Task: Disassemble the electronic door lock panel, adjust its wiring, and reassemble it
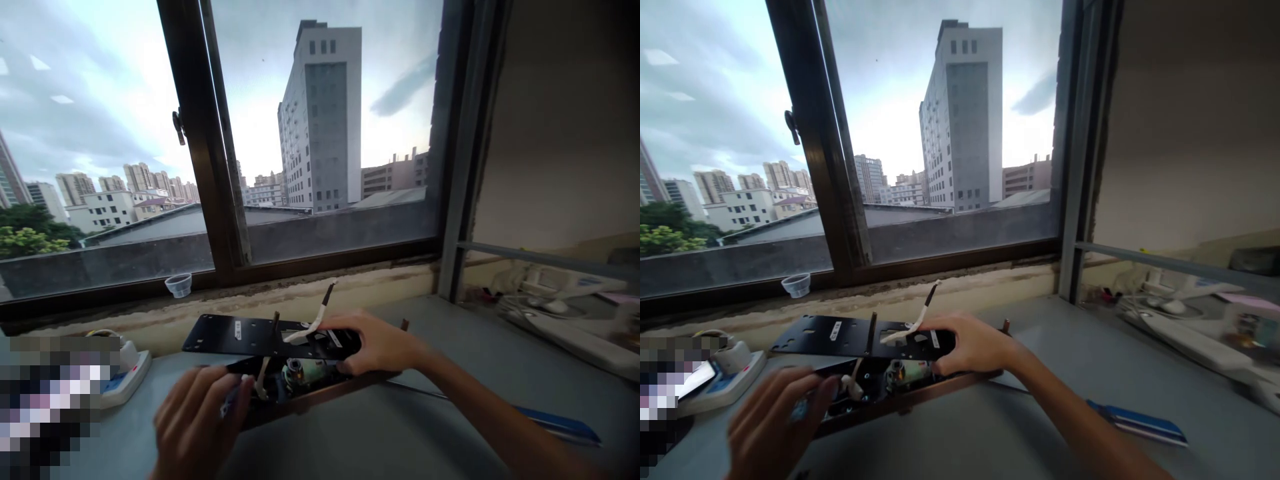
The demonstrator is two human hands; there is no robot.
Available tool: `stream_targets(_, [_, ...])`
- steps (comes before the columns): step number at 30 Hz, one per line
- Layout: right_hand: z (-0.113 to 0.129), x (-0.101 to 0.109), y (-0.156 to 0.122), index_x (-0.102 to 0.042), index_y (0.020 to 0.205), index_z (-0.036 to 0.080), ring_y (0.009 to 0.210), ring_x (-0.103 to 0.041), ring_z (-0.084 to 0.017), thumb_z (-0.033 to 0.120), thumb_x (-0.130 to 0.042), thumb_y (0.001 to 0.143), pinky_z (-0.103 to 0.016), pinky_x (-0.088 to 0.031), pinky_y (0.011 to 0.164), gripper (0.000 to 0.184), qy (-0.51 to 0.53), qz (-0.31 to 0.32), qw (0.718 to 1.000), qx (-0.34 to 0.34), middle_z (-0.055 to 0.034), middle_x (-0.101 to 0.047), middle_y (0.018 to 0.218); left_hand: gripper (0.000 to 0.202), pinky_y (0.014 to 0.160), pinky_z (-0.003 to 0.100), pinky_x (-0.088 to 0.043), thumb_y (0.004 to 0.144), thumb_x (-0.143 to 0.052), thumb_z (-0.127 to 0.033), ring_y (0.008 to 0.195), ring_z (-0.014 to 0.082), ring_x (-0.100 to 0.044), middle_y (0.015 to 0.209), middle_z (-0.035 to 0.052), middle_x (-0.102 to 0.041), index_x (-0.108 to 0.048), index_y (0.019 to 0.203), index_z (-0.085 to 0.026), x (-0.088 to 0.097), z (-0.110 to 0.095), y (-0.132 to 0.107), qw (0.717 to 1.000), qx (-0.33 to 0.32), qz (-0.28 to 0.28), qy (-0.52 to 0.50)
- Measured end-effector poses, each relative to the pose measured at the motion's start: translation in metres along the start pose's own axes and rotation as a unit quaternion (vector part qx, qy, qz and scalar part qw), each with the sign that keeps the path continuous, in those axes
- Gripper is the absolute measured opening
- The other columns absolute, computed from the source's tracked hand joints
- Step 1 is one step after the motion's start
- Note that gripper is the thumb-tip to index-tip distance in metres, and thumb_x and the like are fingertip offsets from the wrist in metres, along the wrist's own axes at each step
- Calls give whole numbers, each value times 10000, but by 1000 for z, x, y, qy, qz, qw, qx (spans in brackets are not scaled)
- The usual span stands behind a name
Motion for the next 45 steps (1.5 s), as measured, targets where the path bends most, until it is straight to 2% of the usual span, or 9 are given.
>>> stream_targets(4, [-2,-6,0,-528,1215,274,1070,-496,-266,356,-639,639,-361,-386,898,593,-9,18,1000,2,-21,-543,1208,79,646,268,-455,769,-590,-145,659,134,-565,734,12,-581,-537,800,-194,36,43,-11,997,47,-50,39])
stream_targets(10, [-2,-9,2,-381,1325,307,1162,-413,-300,377,-626,661,-397,-354,928,712,-21,25,999,-7,-27,-427,1330,274,792,410,-498,843,-441,-374,998,257,-569,1054,99,-589,-493,1065,-222,25,99,-4,978,189,83,19])
stream_targets(15, [2,-8,2,-385,1309,363,1067,-453,-299,353,-605,671,-384,-395,811,675,-61,39,997,-27,-55,-465,1227,473,868,465,-453,767,-492,-527,1092,287,-540,1183,62,-597,-521,1144,-242,-1,81,23,972,73,221,13])
stream_targets(18, [6,-9,2,-364,1310,396,1048,-451,-271,339,-599,672,-359,-383,813,682,-82,43,996,-18,-38,-450,1208,534,888,452,-432,697,-559,-542,1089,292,-545,1175,75,-615,-557,1143,-247,-29,61,26,926,28,375,-21])
stream_targets(21, [10,-11,3,-347,1317,400,1050,-445,-270,351,-596,676,-367,-371,833,690,-91,42,995,-6,-38,-442,1211,585,871,388,-441,627,-639,-451,1054,265,-562,1154,59,-622,-537,1167,-253,-47,48,27,889,56,446,-90])
stream_targets(30, [19,-2,6,-299,1351,360,1210,-356,-315,500,-652,643,-427,-338,944,804,-24,40,999,-25,-25,-343,1385,505,764,318,-467,636,-592,-294,916,224,-598,1020,24,-638,-535,1138,-287,-58,43,21,874,117,440,-170])
stream_targets(36, [-1,31,21,-555,1183,205,893,-585,-206,440,-503,795,-354,-441,817,456,74,-116,988,-68,-64,-645,953,558,845,342,-452,593,-589,-253,1008,237,-577,1111,30,-622,-543,1149,-269,-59,49,5,866,152,451,-152])
stream_targets(41, [-12,46,25,-608,1091,132,856,-601,-190,396,-529,763,-303,-455,777,428,120,-249,957,-87,-80,-660,916,551,820,333,-467,584,-582,-263,972,239,-599,1092,33,-642,-563,1134,-263,-59,54,-9,861,175,451,-157])
stream_targets(45, [-12,49,25,-620,1082,140,797,-600,-186,383,-531,752,-300,-449,722,419,115,-286,947,-95,-74,-668,856,563,832,320,-457,598,-603,-351,988,241,-592,1132,27,-627,-553,1152,-270,-61,60,-21,833,215,487,-151])
Point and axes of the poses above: each hand's wrist, its own y-axis towards the middle knuckle, its own x-axis out of the back of the hand, z = x × y, the point moved 8 cm from there along y, towards the middle knuckle
